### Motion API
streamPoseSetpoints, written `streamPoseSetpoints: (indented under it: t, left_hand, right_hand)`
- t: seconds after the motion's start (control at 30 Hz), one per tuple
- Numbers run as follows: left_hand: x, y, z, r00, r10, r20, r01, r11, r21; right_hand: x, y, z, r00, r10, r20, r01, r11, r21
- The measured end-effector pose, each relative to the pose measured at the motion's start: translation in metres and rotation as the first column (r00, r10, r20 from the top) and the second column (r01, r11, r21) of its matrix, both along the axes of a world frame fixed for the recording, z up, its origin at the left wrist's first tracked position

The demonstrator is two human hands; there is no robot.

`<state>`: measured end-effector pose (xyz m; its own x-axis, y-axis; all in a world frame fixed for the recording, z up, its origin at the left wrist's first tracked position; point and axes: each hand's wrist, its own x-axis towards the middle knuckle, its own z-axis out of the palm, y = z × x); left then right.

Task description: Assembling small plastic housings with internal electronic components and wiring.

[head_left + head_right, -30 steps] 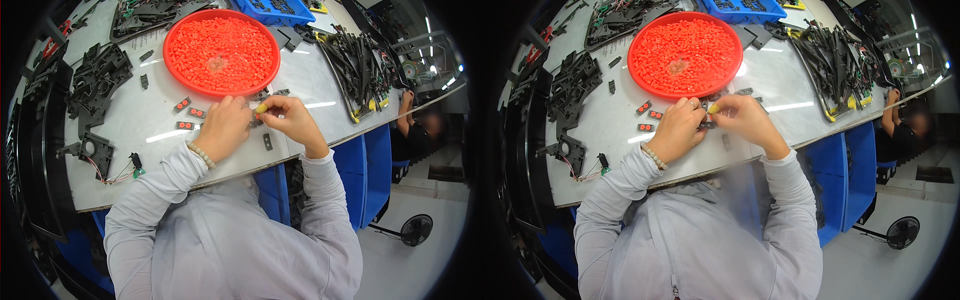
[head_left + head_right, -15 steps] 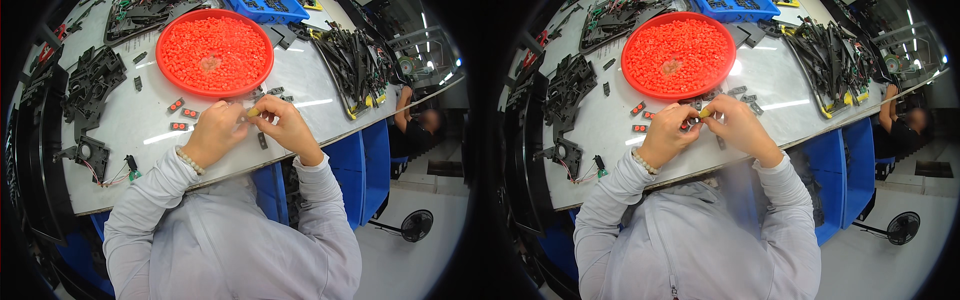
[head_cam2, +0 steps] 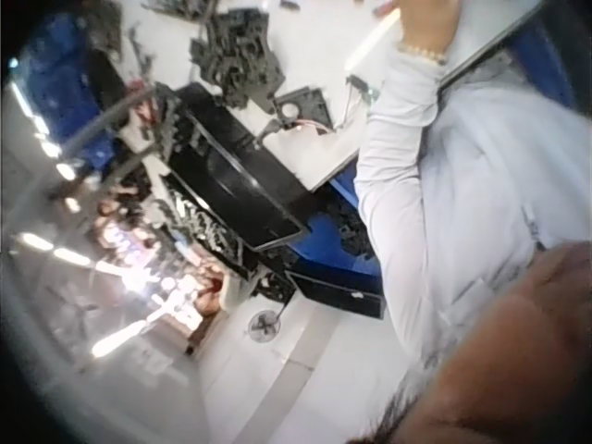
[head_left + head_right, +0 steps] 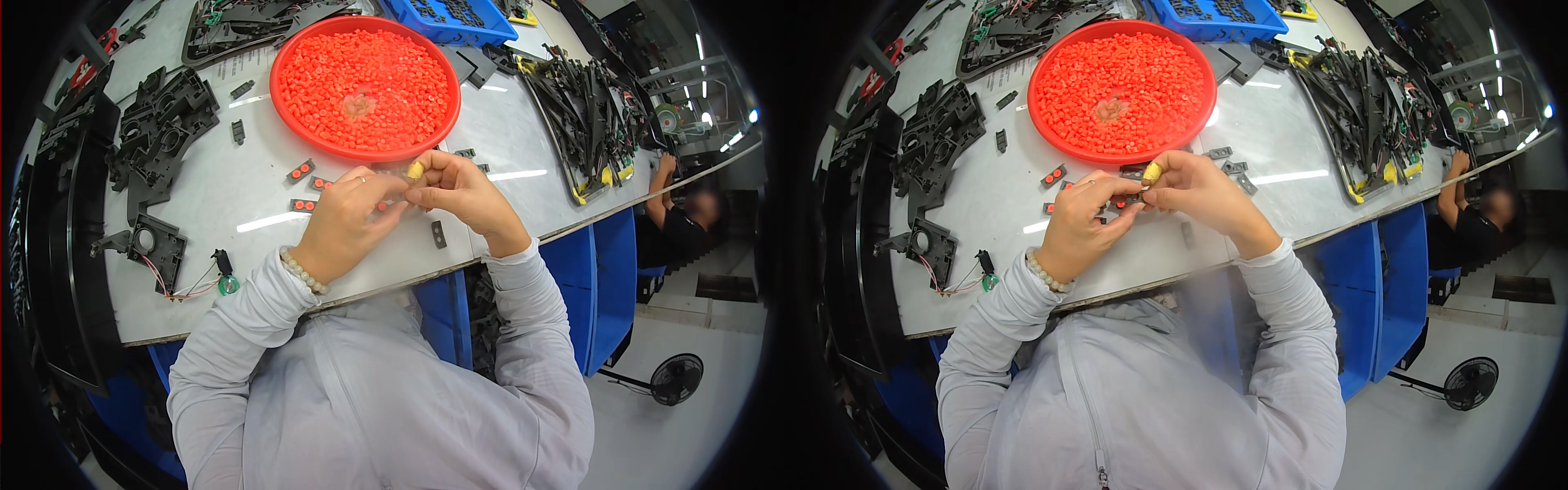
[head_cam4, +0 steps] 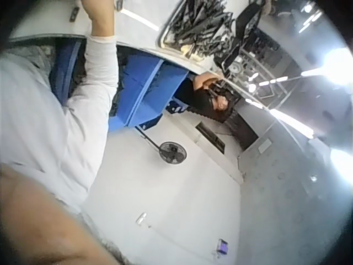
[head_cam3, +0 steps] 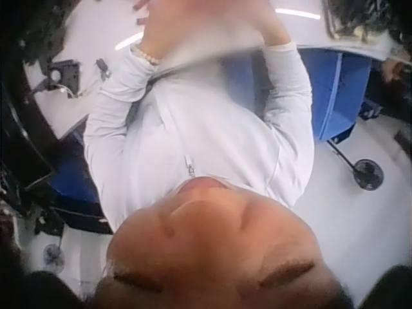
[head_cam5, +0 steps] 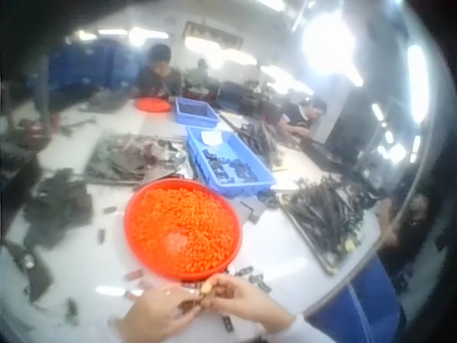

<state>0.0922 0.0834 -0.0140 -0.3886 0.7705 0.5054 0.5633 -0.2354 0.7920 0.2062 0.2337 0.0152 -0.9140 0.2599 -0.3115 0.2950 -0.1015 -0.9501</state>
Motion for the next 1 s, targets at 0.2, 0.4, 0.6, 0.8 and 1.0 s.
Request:
streamPoseSetpoints:
  t: [0.2,0.4,0.6,0.8,1.0]
  left_hand:
    - [-0.009,-0.007,-0.007,0.998,0.029,0.063,-0.024,0.997,-0.069]
    - [-0.016,-0.007,-0.014,0.986,0.045,0.16,-0.023,0.99,-0.137]
    - [-0.017,-0.006,-0.016,0.984,0.062,0.165,-0.039,0.99,-0.136]
    - [-0.015,-0.006,-0.011,0.967,0.077,0.243,-0.046,0.99,-0.131]
    - [-0.011,-0.006,-0.009,0.944,0.069,0.323,-0.036,0.994,-0.105]
  right_hand:
    - [-0.028,0.018,0.014,0.995,0.096,0.025,-0.098,0.922,0.375]
    - [-0.069,0.049,-0.01,0.991,0.095,-0.089,0.039,0.437,0.899]
    - [-0.081,0.05,-0.023,0.993,0.113,-0.02,-0.022,0.363,0.931]
    - [-0.061,0.024,0.005,0.987,-0.026,-0.158,0.144,0.572,0.807]
    - [-0.023,-0.012,0.011,0.961,0.048,-0.271,0.139,0.766,0.628]
